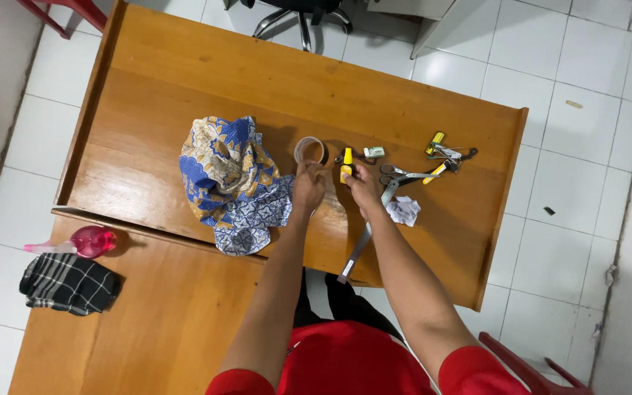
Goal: Clear various items from a wooden desk and place them onto a nearby red chair.
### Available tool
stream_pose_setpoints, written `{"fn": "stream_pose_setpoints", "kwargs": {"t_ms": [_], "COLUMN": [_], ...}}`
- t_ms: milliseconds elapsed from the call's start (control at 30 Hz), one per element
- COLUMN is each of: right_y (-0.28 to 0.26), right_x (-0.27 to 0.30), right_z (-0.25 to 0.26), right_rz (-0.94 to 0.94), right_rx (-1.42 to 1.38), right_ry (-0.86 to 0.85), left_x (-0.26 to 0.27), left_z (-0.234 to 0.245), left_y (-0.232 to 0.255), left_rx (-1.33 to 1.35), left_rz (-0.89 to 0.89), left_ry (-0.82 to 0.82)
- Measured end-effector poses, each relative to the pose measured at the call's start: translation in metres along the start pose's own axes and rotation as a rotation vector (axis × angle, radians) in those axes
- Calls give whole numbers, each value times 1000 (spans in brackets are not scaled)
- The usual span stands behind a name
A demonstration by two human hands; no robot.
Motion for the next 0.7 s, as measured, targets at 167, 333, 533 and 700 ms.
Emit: {"fn": "stream_pose_setpoints", "kwargs": {"t_ms": [167,333,533,700], "right_y": [-5,-12,-23,-28], "right_x": [6,14,24,60], "right_z": [6,11,21,36], "right_rz": [36,33,160,15], "right_rx": [23,-43,-209,-375], "right_ry": [39,58,46,84], "left_x": [3,4,17,46], "left_z": [-1,6,-14,-33], "left_y": [-4,11,-20,-34], "left_rx": [116,93,244,667], "left_rz": [165,243,236,760], "left_ry": [22,-17,32,-155]}}
Point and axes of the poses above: each hand's wrist, its own x-axis away from the middle knuckle, its own z-axis out of the back of the hand, y = z × x, the point moved 10 cm from there along -x, towards the middle knuckle, and after that the axes turned 15 degrees about y, right-handed, at the moved point
